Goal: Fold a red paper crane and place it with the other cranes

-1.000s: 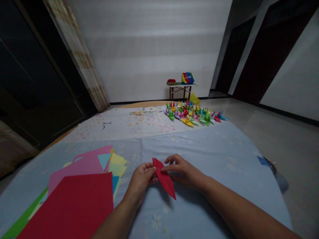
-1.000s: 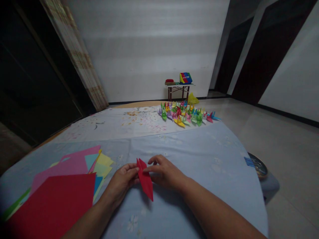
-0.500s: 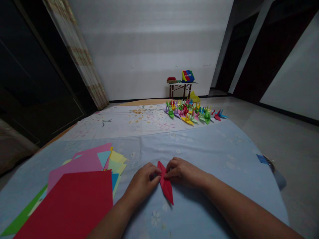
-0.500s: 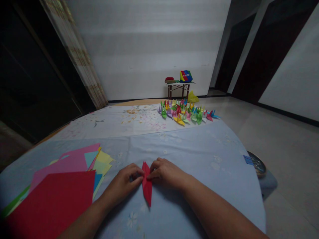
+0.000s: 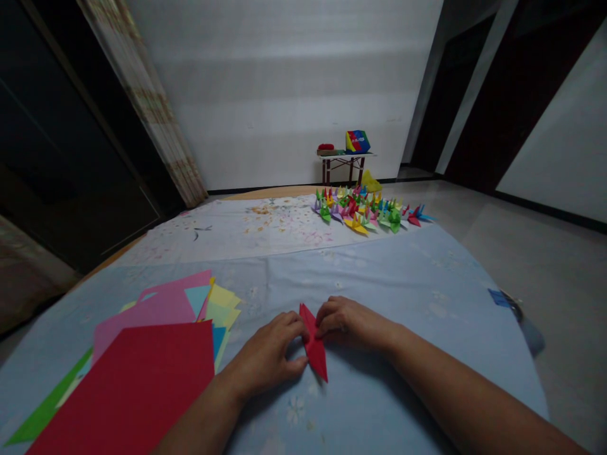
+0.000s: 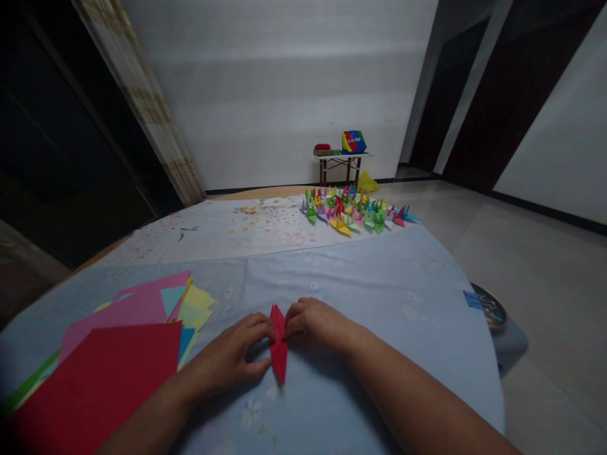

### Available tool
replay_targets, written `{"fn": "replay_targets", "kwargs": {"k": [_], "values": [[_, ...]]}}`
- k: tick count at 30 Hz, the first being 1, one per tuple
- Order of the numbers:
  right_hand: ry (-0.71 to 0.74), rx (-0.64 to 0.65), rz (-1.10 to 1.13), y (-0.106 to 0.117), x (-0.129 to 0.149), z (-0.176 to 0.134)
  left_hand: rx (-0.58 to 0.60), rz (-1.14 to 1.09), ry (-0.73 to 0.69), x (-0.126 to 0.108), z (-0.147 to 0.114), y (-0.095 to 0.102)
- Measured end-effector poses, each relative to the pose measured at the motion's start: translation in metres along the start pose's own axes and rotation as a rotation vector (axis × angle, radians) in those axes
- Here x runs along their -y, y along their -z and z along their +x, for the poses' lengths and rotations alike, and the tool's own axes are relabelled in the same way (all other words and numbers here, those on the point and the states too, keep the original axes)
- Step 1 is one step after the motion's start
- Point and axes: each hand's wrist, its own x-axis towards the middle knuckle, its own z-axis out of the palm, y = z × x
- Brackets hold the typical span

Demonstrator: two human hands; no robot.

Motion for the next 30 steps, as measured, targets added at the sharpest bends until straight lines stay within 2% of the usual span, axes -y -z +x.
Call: {"fn": "replay_targets", "kwargs": {"k": [5,9,13,19,24,30], "values": [[-0.035,-0.016,0.085,-0.001,-0.001,-0.001,-0.038,0.020,-0.025,0.001,-0.001,-0.003],[-0.058,-0.014,0.115,-0.003,-0.003,-0.001,-0.072,-0.057,-0.013,0.005,0.003,-0.005],[-0.157,-0.058,0.129,-0.005,-0.001,0.000,-0.082,-0.134,0.027,0.009,0.009,-0.007],[-0.243,-0.052,0.077,-0.007,0.002,0.005,-0.124,-0.098,0.103,0.013,0.012,-0.014],[-0.280,-0.055,0.006,-0.014,-0.001,0.009,-0.205,-0.027,0.192,0.015,0.011,-0.022],[-0.301,-0.065,-0.022,-0.016,-0.001,0.010,-0.227,-0.008,0.210,0.019,0.011,-0.026]]}}
